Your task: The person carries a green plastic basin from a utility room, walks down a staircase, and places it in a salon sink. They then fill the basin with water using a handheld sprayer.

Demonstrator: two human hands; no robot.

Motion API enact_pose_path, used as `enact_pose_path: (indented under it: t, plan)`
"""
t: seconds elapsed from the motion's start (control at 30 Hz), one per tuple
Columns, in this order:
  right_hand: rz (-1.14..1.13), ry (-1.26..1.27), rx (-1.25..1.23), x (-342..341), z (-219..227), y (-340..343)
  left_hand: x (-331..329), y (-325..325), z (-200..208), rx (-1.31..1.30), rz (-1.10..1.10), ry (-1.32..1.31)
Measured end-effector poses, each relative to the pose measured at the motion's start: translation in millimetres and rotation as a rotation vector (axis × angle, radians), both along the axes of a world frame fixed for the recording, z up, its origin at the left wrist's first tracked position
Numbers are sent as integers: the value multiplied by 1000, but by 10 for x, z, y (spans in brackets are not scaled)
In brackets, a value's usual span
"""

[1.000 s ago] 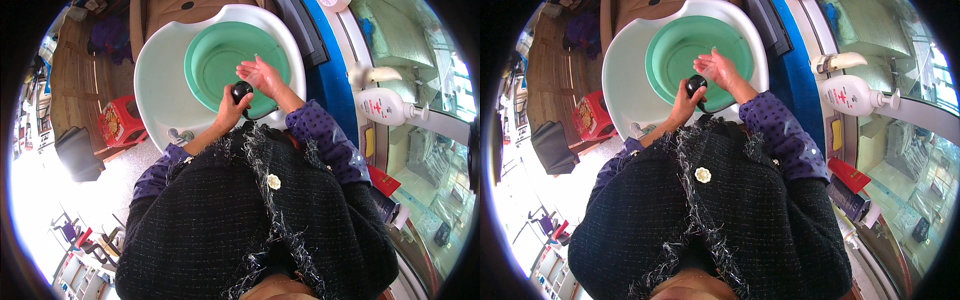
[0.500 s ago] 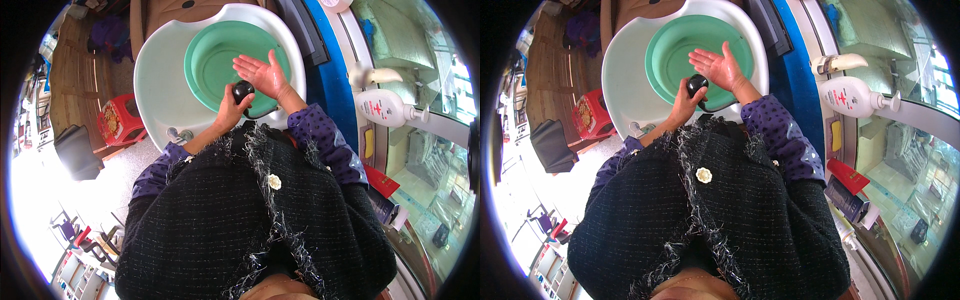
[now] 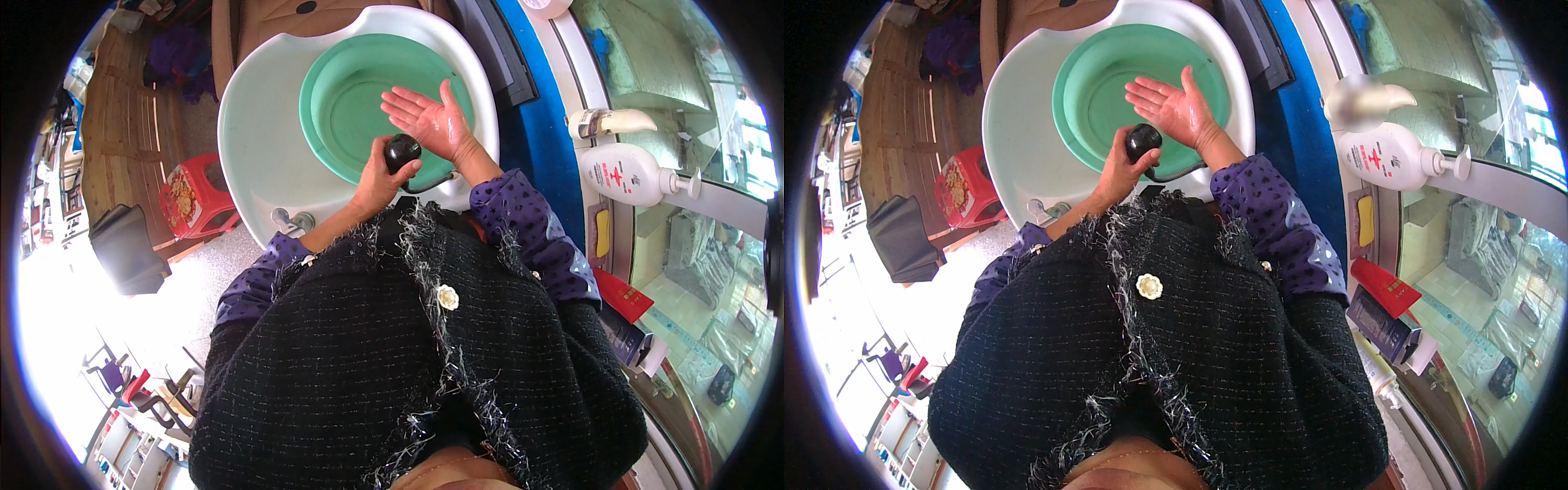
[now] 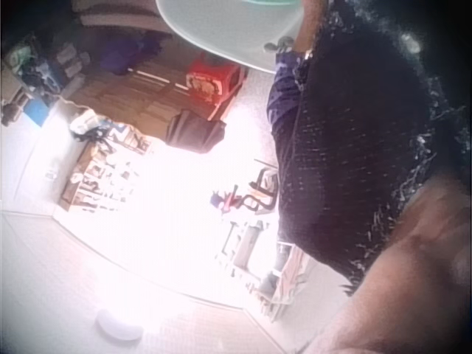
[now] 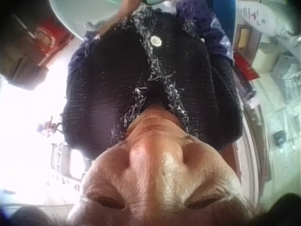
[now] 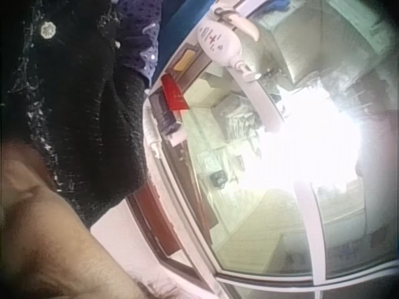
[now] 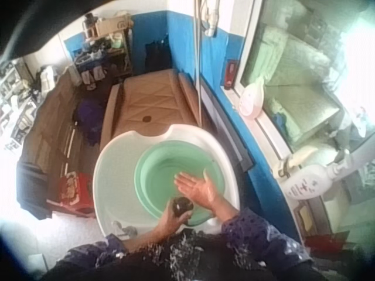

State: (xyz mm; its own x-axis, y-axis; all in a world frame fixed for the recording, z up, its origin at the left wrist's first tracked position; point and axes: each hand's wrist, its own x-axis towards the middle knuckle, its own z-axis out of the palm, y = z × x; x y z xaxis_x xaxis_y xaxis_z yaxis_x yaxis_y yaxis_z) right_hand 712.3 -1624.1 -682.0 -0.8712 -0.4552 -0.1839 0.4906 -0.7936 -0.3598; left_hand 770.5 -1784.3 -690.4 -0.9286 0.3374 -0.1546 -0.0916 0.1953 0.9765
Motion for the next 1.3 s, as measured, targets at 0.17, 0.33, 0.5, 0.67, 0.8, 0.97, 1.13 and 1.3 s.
enact_pose_path:
  t: [0.17,0.33,0.5,0.67,0.8,0.97,1.13,1.3]
  plan:
    - [0,25,23,-30,-6,-12,-36,5,-116,-17,9,31]
    - [7,54,7,-152,-29,-3,-144,20,-112,5,28,-14]
    - [91,-82,97,-111,-131,-64,-169,-3,-46,146,182,-206]
    - [377,-50,548,49,-254,-435,-359,-265,-107,300,456,-368]
    - [222,315,722,258,-256,-610,-308,-384,-195,-289,622,-190]
    - [197,657,1403,633,-191,-429,-146,-148,-338,269,591,-458]
    - [-57,723,1333,781,39,-360,-269,-166,-640,909,328,-857]
    - [-68,749,1357,869,337,-391,-322,-234,-1172,379,-62,-253]
